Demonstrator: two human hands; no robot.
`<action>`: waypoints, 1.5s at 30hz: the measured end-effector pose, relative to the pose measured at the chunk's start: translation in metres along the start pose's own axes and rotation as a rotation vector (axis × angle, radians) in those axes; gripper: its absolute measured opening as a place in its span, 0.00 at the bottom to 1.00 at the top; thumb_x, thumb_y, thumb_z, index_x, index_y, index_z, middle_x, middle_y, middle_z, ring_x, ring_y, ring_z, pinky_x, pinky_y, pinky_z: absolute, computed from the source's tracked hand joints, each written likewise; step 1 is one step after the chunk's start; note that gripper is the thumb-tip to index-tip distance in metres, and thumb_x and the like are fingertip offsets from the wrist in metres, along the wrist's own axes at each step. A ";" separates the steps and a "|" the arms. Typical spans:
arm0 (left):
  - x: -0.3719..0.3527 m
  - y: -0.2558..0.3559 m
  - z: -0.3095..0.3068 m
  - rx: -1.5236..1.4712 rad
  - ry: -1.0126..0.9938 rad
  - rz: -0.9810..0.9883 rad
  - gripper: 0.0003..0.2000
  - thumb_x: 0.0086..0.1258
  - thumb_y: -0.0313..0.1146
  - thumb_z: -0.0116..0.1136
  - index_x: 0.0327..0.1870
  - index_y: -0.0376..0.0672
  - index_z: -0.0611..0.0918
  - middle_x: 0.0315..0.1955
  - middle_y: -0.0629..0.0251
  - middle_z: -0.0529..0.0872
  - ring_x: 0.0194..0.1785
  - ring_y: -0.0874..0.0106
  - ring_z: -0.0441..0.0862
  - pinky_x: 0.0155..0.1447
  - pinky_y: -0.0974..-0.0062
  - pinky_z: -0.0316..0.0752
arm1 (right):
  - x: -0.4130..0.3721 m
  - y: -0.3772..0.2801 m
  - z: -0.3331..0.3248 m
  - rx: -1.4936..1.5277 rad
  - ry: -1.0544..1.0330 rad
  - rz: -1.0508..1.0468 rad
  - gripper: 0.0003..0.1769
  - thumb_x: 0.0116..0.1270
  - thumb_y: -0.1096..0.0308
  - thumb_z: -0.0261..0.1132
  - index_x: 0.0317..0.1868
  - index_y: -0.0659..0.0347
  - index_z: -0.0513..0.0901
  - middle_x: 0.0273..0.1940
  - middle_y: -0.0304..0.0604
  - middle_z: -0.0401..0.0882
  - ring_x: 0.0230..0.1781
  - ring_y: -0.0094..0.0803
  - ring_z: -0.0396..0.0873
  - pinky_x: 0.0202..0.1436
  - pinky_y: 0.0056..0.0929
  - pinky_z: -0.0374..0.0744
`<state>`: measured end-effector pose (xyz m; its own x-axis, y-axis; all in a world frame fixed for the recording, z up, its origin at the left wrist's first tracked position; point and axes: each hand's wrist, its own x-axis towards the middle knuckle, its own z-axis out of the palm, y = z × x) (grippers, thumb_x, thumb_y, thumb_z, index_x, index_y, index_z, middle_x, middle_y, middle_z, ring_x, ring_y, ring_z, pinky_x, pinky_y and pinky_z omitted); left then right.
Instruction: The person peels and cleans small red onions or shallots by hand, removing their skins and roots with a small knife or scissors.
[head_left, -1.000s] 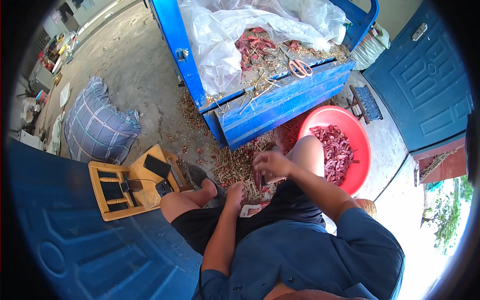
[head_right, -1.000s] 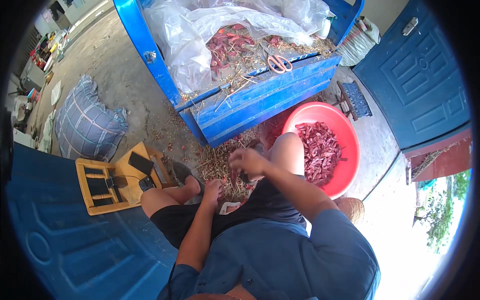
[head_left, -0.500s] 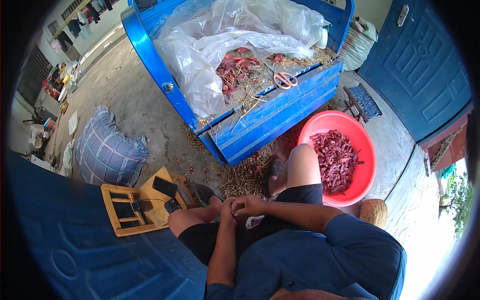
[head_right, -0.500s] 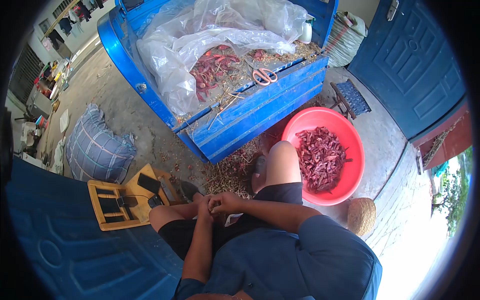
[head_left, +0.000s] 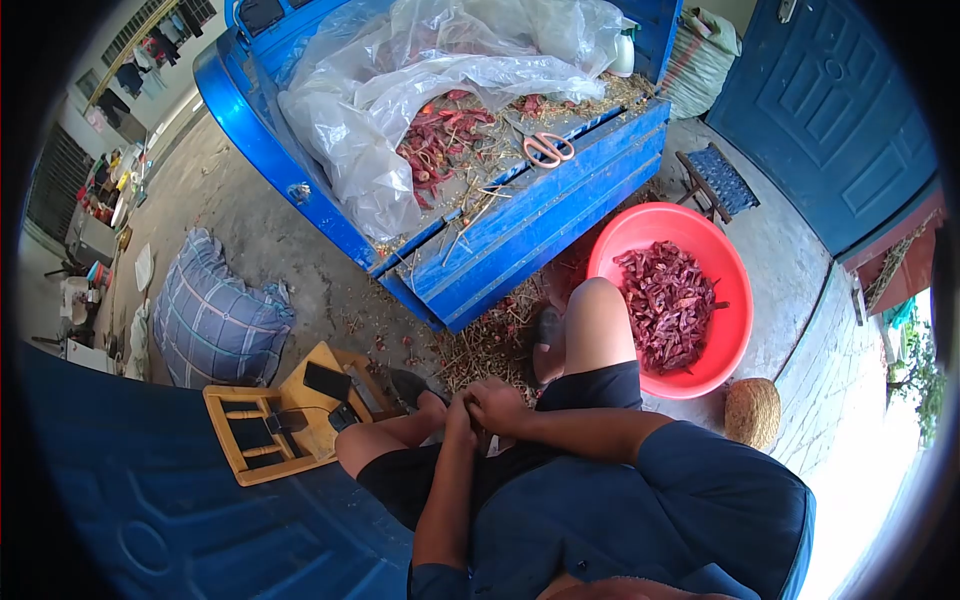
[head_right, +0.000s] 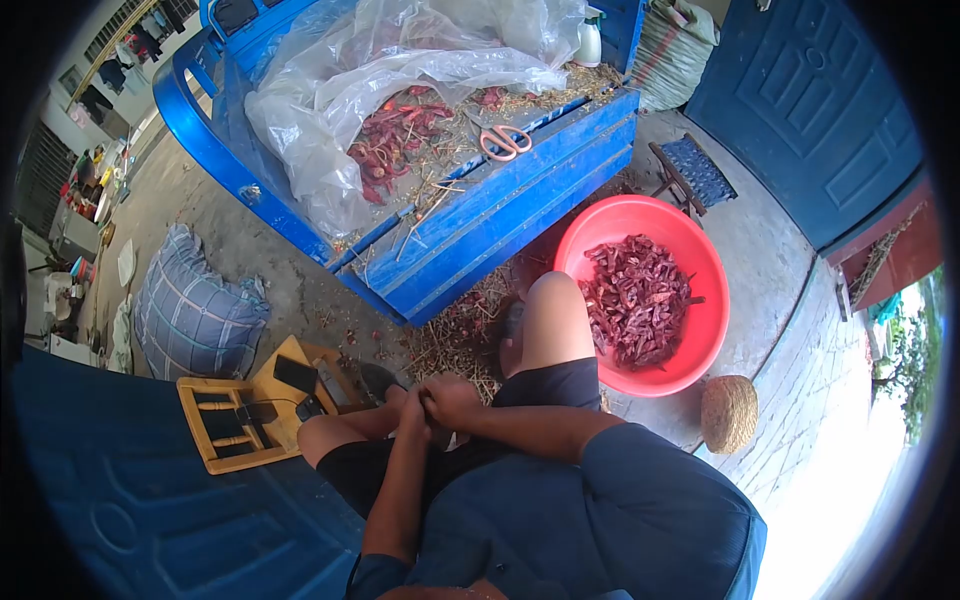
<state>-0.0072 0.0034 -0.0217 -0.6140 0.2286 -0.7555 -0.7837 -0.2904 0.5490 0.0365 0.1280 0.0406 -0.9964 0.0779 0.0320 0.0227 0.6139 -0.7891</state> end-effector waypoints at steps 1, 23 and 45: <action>-0.004 0.004 0.009 -0.019 -0.013 -0.008 0.14 0.76 0.39 0.44 0.42 0.43 0.81 0.36 0.64 0.85 0.36 0.69 0.83 0.38 0.71 0.80 | 0.000 0.004 0.004 -0.006 0.088 0.045 0.11 0.60 0.61 0.66 0.41 0.56 0.83 0.40 0.47 0.81 0.47 0.47 0.79 0.51 0.46 0.78; -0.016 0.001 0.011 -0.007 -0.190 -0.038 0.08 0.78 0.38 0.50 0.39 0.46 0.77 0.22 0.73 0.74 0.23 0.80 0.68 0.24 0.82 0.62 | 0.024 0.043 -0.003 1.162 -0.283 0.785 0.13 0.73 0.59 0.63 0.47 0.60 0.85 0.31 0.39 0.82 0.25 0.26 0.80 0.35 0.28 0.81; -0.014 0.027 0.036 -0.091 -0.254 -0.004 0.05 0.74 0.33 0.51 0.35 0.47 0.73 0.18 0.78 0.65 0.18 0.83 0.62 0.20 0.82 0.55 | 0.065 0.069 -0.012 1.193 -0.163 0.836 0.08 0.69 0.63 0.67 0.34 0.58 0.85 0.28 0.33 0.78 0.24 0.21 0.74 0.26 0.24 0.73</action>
<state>-0.0231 0.0261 0.0172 -0.6241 0.4526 -0.6369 -0.7813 -0.3687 0.5036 -0.0256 0.1849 -0.0046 -0.7267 -0.0606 -0.6843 0.5879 -0.5703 -0.5738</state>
